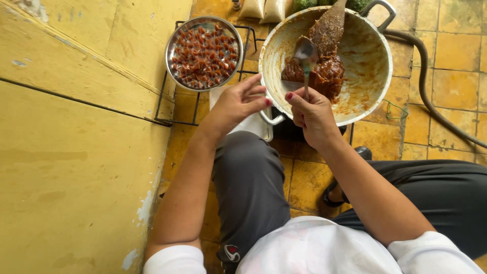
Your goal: Scooping brown paste from a pot and wrapping it into small plastic portions.
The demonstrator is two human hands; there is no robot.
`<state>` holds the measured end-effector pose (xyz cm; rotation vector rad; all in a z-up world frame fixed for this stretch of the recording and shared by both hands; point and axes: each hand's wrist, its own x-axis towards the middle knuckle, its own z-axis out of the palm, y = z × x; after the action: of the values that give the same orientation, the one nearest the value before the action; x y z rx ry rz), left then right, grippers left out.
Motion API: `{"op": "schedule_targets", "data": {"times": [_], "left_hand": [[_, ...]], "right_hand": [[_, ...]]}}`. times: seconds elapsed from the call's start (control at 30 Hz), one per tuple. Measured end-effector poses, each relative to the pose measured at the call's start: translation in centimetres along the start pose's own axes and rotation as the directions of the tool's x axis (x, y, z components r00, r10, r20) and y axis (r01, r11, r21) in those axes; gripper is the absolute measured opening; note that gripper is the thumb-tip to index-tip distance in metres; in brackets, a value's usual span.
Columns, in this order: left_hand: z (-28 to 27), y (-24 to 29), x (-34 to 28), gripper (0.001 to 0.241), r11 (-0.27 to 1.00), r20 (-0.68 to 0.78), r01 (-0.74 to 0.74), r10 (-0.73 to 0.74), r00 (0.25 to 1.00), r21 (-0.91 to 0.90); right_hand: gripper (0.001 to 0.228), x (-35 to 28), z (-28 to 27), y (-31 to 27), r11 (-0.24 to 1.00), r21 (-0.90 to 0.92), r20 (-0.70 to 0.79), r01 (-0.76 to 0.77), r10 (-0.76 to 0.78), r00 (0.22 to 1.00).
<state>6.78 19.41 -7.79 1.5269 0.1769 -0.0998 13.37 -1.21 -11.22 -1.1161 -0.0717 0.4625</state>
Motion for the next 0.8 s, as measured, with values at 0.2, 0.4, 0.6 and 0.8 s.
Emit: {"op": "schedule_targets", "data": {"times": [0.2, 0.4, 0.6, 0.8], "left_hand": [[7.4, 7.2, 0.0, 0.047, 0.965, -0.166, 0.055, -0.012, 0.986, 0.258], [7.9, 4.2, -1.4, 0.046, 0.871, -0.219, 0.033, 0.087, 0.972, 0.49], [9.4, -8.8, -3.2, 0.032, 0.894, -0.454, 0.429, -0.331, 0.827, 0.129], [6.7, -15.9, -0.2, 0.029, 0.787, -0.621, 0.386, -0.005, 0.784, 0.481]], "right_hand": [[0.014, -1.2, -1.5, -3.3, 0.999, 0.031, 0.15, -0.021, 0.016, 0.989], [0.035, 0.7, -9.9, -6.4, 0.871, -0.485, -0.023, -0.074, 0.072, 0.997], [0.042, 3.1, -9.8, -3.5, 0.173, -0.925, -0.296, -0.337, 0.225, 0.928], [0.052, 7.4, -12.9, 5.4, -0.166, -0.967, -0.23, -0.195, 0.222, 0.948]]}}
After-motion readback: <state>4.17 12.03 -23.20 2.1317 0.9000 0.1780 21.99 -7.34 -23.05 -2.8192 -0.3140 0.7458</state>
